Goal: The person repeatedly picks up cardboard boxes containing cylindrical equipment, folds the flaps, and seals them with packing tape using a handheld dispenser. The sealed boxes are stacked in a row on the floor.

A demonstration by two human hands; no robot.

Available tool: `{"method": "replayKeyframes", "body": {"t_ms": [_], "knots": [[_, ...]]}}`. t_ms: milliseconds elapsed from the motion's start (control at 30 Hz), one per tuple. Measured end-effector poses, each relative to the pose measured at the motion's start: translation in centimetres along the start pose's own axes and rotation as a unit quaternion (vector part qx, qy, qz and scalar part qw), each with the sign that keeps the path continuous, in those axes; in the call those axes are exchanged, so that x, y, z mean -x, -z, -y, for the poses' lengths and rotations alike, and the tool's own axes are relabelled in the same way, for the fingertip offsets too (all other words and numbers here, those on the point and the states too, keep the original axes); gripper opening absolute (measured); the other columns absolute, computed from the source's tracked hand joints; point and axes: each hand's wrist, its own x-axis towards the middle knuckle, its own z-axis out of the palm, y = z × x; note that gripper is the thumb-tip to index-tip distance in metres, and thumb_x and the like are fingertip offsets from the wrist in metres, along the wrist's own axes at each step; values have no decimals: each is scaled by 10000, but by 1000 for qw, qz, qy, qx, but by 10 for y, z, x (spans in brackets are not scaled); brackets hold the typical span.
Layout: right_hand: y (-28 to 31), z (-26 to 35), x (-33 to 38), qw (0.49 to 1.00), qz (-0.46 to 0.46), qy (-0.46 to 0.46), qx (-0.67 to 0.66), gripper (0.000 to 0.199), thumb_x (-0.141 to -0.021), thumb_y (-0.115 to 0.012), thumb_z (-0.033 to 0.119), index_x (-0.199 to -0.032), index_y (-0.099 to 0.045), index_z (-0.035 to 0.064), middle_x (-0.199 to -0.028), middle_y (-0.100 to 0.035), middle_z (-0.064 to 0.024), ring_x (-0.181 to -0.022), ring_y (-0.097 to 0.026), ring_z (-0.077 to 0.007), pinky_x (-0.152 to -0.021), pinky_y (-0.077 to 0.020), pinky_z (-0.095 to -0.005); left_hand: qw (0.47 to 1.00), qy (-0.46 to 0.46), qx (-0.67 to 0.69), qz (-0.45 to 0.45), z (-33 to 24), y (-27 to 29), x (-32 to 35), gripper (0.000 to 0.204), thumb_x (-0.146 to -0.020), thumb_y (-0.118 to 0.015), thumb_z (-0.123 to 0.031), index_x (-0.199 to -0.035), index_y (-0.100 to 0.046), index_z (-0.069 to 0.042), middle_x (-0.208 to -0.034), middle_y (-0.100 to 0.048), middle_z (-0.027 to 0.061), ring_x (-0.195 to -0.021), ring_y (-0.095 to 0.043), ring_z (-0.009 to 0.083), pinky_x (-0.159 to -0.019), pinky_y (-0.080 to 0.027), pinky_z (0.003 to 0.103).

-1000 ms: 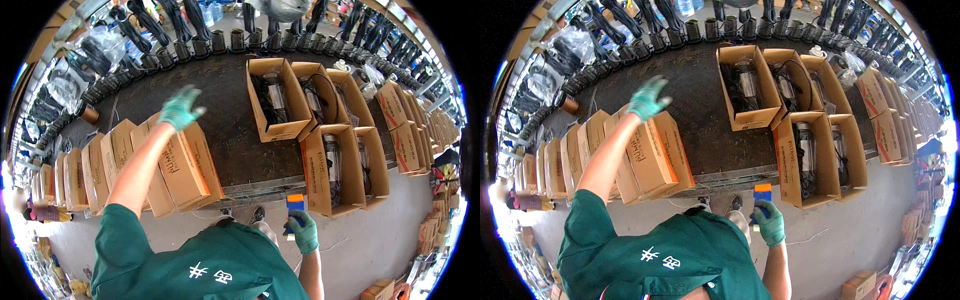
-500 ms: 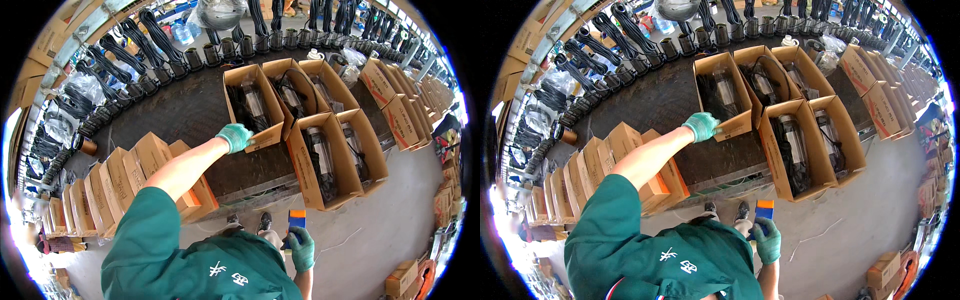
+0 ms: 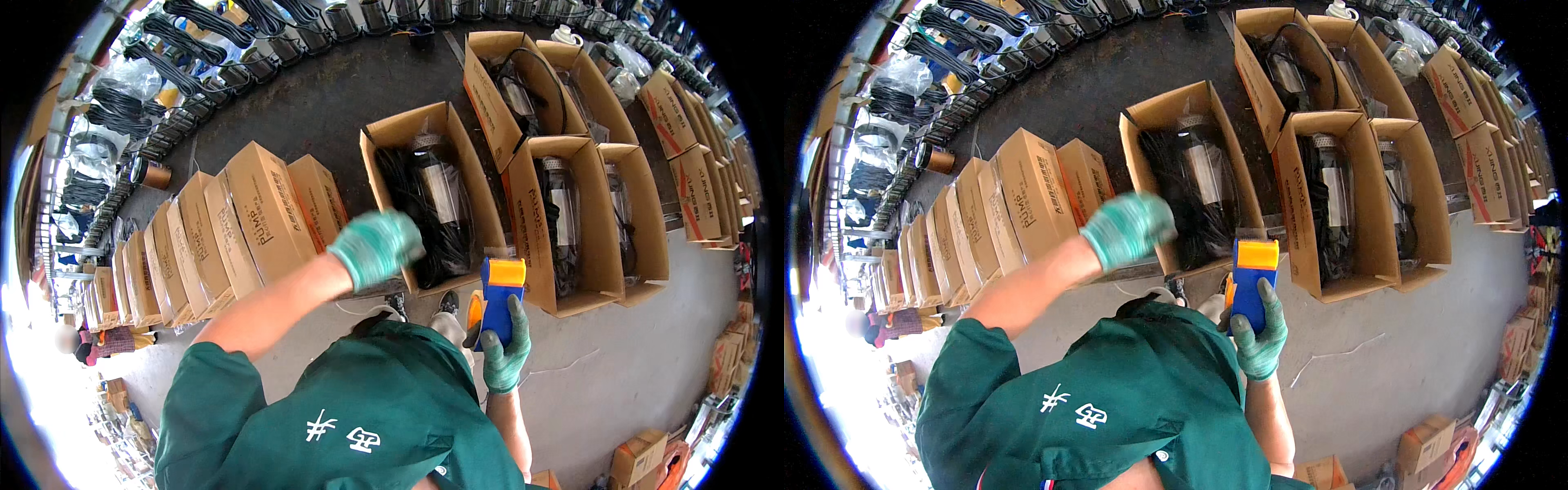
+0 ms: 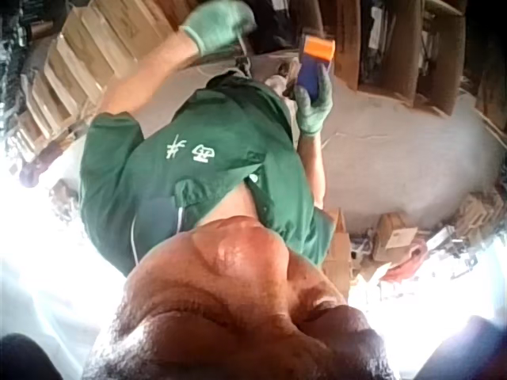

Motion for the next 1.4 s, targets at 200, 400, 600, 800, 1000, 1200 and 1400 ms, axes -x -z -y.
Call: {"method": "replayKeyframes", "body": {"t_ms": [200,400,600,800,1000,1200,1400], "knots": [[-11,0,-9,999,34,-18,-20,658,-968,-746,221,-1568,-489,137,-1062,-681,-125,-764,-669,-186,-692,-574,-338,948,-1,-155,278,3,37,-74,460,-911,-765,-431,-1220,-731,-93,-1145,-758,124,-1100,-716,346,-951,-540,483],[-17,1,-13,999,29,6,41,674,-962,-758,232,-1573,-488,147,-1005,-693,-125,-751,-668,-185,-690,-576,-338,907,9,-197,372,26,-13,-111,492,-876,-796,-458,-1225,-781,-111,-1283,-750,112,-1165,-716,335,-932,-588,477],[-28,1,-16,998,56,1,-21,649,-958,-767,241,-1549,-518,148,-1007,-697,-120,-719,-667,-185,-663,-570,-328,920,-43,-192,338,38,-15,-104,456,-894,-768,-439,-1173,-787,-79,-1158,-772,164,-1073,-735,372,-892,-587,483],[-63,-18,-56,993,105,9,58,547,-936,-757,102,-1458,-603,48,-1034,-744,-80,-844,-676,-113,-763,-564,-292,977,122,-129,-122,91,64,-117,376,-1002,-639,-363,-1176,-737,-44,-1202,-725,218,-1114,-701,396,-984,-545,510],[-86,-48,-91,982,116,15,151,524,-951,-742,124,-1458,-615,79,-1131,-753,-125,-1013,-674,-148,-933,-568,-341,977,62,-104,175,130,54,-126,402,-1068,-523,-353,-1291,-709,-76,-1215,-737,182,-1142,-685,390,-1017,-532,477],[-86,-49,-95,984,103,-8,147,518,-938,-748,136,-1440,-629,94,-1063,-767,-144,-973,-721,-168,-915,-575,-342,938,76,-11,338,141,63,-148,496,-1066,-539,-462,-1309,-700,-61,-1266,-731,165,-1198,-672,364,-1043,-520,475],[-81,-52,-94,987,96,-34,126,523,-942,-741,140,-1449,-618,95,-1086,-754,-151,-1008,-715,-174,-947,-564,-351,922,-82,-152,348,135,98,-126,762,-884,-790,-512,-1491,-585,-99,-1484,-604,137,-1337,-593,356,-1110,-502,453]]}}
